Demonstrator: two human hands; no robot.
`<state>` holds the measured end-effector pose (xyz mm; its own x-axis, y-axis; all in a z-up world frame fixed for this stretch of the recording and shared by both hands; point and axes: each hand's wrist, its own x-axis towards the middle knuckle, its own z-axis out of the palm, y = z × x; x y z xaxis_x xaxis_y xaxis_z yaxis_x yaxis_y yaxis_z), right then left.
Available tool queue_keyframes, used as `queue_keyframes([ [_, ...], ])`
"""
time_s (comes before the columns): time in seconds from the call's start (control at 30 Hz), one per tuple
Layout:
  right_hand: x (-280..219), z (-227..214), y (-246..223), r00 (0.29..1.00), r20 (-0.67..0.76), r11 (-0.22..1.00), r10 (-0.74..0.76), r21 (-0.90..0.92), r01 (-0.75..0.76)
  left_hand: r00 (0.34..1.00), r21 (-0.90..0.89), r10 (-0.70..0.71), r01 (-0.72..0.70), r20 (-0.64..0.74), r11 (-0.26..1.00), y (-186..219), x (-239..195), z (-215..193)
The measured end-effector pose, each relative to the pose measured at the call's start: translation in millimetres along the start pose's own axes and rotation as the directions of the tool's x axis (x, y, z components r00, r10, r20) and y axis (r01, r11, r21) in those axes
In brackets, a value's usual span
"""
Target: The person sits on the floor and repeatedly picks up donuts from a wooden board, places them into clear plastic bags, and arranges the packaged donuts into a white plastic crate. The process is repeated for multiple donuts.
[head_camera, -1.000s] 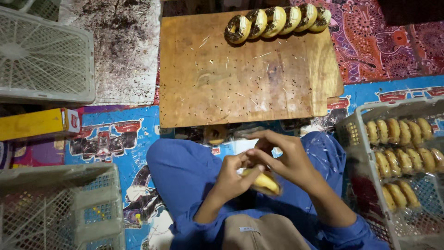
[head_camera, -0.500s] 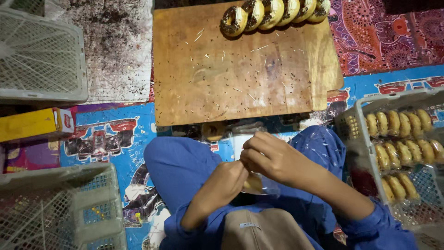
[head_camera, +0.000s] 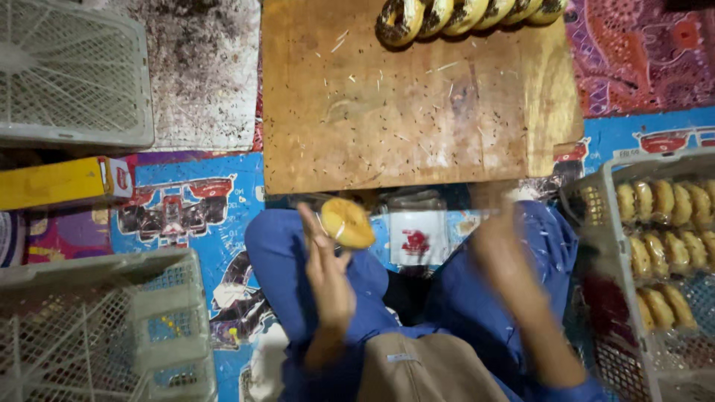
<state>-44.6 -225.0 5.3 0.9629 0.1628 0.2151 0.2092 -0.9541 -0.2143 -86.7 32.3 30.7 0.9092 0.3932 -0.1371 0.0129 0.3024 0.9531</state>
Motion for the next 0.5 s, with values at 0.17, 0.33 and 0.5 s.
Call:
queue_keyframes([
  [0.17, 10.2, -9.7, -120.1, 0.887, -0.401, 0.826, -0.230, 0.402, 0.396, 0.888, 0.255, 0.455, -0.457, 0.072, 0.852, -13.6, -39.5, 35.1],
  [0.33, 18.9, -10.3, -118.6, 0.991, 0.128, 0.374, 0.034, 0.918, -0.132, 0.831, 0.363, 0.551, -0.538, 0.077, 0.761, -13.1, -23.7, -14.2],
  [0.5, -9.6, 30.1, -121.6, 0.931, 0.347, 0.037, -0.112, 0.938, -0.345, 0.979, 0.164, 0.006, -0.040, 0.202, 0.986, -19.4, 4.8, -40.6],
])
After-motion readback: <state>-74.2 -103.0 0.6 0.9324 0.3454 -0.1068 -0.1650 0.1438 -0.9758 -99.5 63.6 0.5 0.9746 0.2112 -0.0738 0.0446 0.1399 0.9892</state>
